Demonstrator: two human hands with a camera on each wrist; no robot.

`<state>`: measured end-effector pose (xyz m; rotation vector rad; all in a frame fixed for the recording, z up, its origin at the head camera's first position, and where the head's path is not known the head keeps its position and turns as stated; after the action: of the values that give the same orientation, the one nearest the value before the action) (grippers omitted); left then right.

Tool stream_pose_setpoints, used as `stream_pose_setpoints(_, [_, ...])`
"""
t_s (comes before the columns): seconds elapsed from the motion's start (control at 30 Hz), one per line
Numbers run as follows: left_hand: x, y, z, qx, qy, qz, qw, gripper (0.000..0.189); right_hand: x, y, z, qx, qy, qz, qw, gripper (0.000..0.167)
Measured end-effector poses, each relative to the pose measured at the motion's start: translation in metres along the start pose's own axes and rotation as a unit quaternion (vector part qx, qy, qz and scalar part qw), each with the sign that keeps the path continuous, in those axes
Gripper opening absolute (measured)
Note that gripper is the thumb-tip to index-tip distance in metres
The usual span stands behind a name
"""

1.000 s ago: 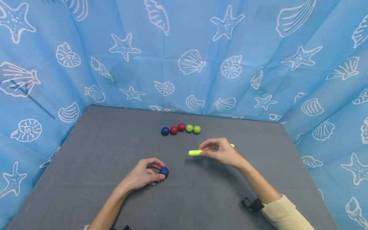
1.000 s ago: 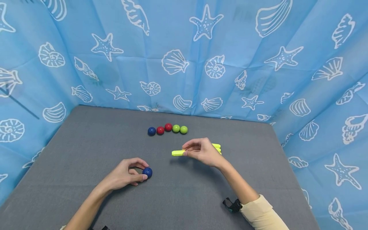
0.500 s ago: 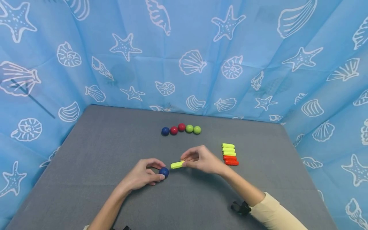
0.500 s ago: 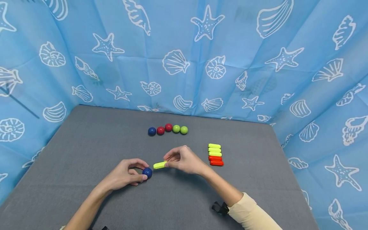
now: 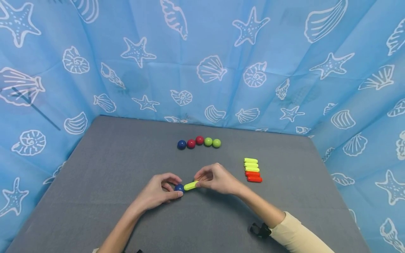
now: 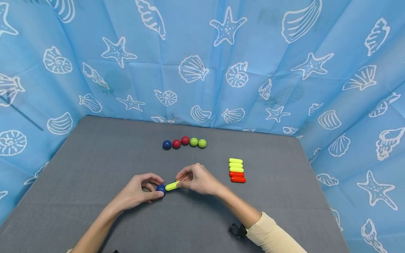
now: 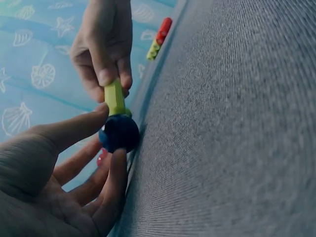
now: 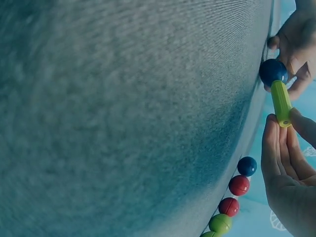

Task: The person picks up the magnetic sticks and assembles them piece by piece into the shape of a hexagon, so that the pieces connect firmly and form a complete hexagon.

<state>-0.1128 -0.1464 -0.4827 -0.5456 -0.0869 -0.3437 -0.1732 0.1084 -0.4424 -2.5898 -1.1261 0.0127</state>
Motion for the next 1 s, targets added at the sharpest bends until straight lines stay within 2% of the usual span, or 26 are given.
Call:
stream_pose_setpoints(0.1, [-0.001, 0.000, 0.002, -0.031, 0.012, 0.031, 0.9990, 0.041, -0.001, 0.002, -0.001, -0.001, -0.007, -0.001, 1.0000, 0.023])
stream_pose_setpoints(0.17, [-0.001, 0.001, 0.004, -0.029, 0.017, 0.038, 0.9987, 0.040, -0.001, 0.003, -0.002, -0.004, -0.008, 0.000, 1.0000, 0.023])
stream_pose_setpoints(0.37, [-0.003, 0.004, 0.006, 0.001, 0.021, 0.027, 0.9994, 0.036, -0.002, 0.009, -0.005, -0.012, -0.002, 0.010, 0.9999, 0.022])
stream_pose_setpoints(0.5, [-0.004, 0.005, 0.005, 0.005, 0.014, 0.026, 0.9995, 0.031, -0.004, 0.015, -0.007, -0.016, -0.004, 0.014, 0.9998, 0.022])
stream_pose_setpoints(0.67, [-0.005, 0.005, 0.004, 0.005, 0.024, 0.031, 0.9992, 0.030, -0.006, 0.018, -0.010, -0.010, -0.011, 0.017, 0.9997, 0.022])
stream_pose_setpoints(0.87, [-0.005, 0.003, 0.002, 0.018, 0.020, 0.030, 0.9992, 0.030, -0.012, 0.013, -0.008, -0.003, -0.021, 0.007, 0.9997, 0.024])
stream_pose_setpoints(1.0, [-0.005, 0.002, 0.001, 0.017, 0.017, 0.029, 0.9993, 0.030, -0.018, 0.005, -0.010, 0.005, -0.024, 0.020, 0.9995, 0.026])
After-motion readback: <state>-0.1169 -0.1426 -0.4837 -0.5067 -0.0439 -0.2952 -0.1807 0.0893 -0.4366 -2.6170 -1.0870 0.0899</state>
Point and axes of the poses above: each hand's wrist, its own x-axis away from the middle knuckle, its own y-axis out of the palm, z = x × y, the point moved 2 cm from there along -x, towards the middle knuckle, and after that the axes turned 12 degrees about -x, right-handed, at the moved point
